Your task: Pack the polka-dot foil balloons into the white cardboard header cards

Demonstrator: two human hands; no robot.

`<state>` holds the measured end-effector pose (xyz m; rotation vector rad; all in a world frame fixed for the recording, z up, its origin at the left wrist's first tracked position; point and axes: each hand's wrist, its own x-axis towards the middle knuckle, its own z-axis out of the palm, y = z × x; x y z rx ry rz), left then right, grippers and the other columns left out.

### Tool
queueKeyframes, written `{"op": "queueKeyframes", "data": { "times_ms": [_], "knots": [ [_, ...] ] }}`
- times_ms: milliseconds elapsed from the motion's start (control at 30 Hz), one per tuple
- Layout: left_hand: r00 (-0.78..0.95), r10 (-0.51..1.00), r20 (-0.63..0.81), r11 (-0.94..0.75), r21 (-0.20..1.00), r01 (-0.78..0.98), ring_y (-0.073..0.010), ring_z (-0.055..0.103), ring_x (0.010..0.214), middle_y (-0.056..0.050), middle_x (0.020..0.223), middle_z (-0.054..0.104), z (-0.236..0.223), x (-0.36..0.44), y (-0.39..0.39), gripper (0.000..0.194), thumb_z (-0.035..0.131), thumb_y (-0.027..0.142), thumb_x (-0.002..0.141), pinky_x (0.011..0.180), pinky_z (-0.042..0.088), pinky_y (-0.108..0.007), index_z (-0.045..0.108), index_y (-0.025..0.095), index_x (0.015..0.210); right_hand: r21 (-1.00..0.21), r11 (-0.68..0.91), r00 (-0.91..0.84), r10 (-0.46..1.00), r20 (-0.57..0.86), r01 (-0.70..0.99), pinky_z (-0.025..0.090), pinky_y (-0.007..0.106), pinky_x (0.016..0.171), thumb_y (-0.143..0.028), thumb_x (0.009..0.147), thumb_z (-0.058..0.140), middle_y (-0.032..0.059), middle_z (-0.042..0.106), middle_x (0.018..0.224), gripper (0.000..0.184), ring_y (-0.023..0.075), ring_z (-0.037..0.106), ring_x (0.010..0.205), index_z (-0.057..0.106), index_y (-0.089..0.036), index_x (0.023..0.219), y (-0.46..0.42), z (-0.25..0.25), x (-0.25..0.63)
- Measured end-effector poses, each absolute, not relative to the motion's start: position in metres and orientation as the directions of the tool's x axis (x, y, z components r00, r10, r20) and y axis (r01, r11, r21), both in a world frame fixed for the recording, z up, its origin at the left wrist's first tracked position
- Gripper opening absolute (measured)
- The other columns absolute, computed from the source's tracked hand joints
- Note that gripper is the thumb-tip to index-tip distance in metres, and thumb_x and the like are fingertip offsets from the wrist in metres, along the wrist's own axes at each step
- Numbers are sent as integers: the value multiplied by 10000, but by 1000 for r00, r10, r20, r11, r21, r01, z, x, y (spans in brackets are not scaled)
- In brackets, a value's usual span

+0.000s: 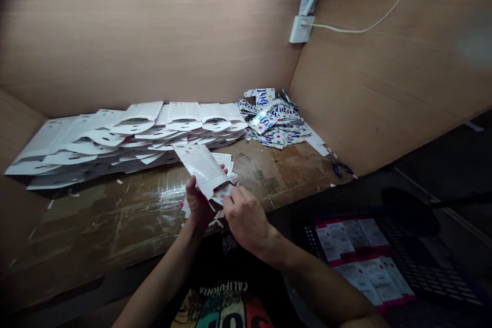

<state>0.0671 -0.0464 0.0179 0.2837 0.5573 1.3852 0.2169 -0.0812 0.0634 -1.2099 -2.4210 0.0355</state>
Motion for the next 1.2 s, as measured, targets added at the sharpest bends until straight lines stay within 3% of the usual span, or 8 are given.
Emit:
{"op": "queueKeyframes", "data": {
  "times_ms": [167,267,500,633,733,800,967,1200],
  "knots": [
    [16,971,-237,128,464,-877,-386,731,1140,-168,1133,789,25,60,-44,775,620,733,812,1035,565,-558,712,107,1261,-322,694,-568,716,406,644,559,455,984,-128,1015,541,155,725,1135,269,298,655,1065,711,-154,1222,-91,59,189],
    [37,962,-269,147,401,-904,-378,744,1090,-170,1128,788,30,51,-47,819,576,784,817,1014,572,-581,700,120,1281,-381,742,-600,671,436,552,445,543,1189,-385,1054,577,204,597,1498,574,353,526,1405,496,-111,1552,-103,47,188],
    [176,927,-330,293,348,-890,-369,723,1148,-143,1127,785,14,79,-71,615,681,646,824,1059,553,-553,721,154,1190,-424,671,-594,739,318,608,505,563,1120,-606,1008,582,239,653,1405,690,404,584,1336,576,-113,1492,-91,19,187],
    [156,953,-260,260,435,-862,-403,664,1246,-185,1203,756,9,67,-74,781,569,786,847,1099,506,-560,709,127,1242,-362,740,-595,672,441,568,465,635,1134,-542,1018,577,242,623,1423,692,425,566,1333,492,-108,1550,-101,10,184],
    [79,981,-177,192,835,-515,-394,570,1373,-188,1398,667,7,42,-66,846,376,810,935,1134,456,-535,636,157,1405,-368,752,-482,642,596,546,568,540,961,-323,1074,458,185,705,1153,389,353,666,1085,612,-152,1387,-80,9,184],
    [-85,992,-98,89,991,-100,-407,419,1499,-185,1562,531,3,20,-56,829,496,762,928,1185,378,-545,515,200,1537,-398,711,-331,651,683,579,577,459,858,-235,1081,409,151,687,1025,304,309,663,946,663,-174,1237,-41,22,176],
    [-360,932,-38,281,701,656,-517,370,1460,-312,1485,506,-10,-24,-35,977,936,371,649,1161,298,-629,503,83,1476,-256,734,-474,623,622,628,506,445,1010,-180,1058,482,185,674,1163,246,309,621,1127,696,-142,1173,86,87,107],
    [-386,922,-28,267,768,582,-330,656,1023,-130,984,709,-22,-45,-41,199,783,287,809,898,441,-387,652,197,928,-427,797,-575,603,553,427,499,422,1069,-320,1051,583,157,711,1282,283,271,645,1193,711,-159,1245,94,68,94]
  ]
}}
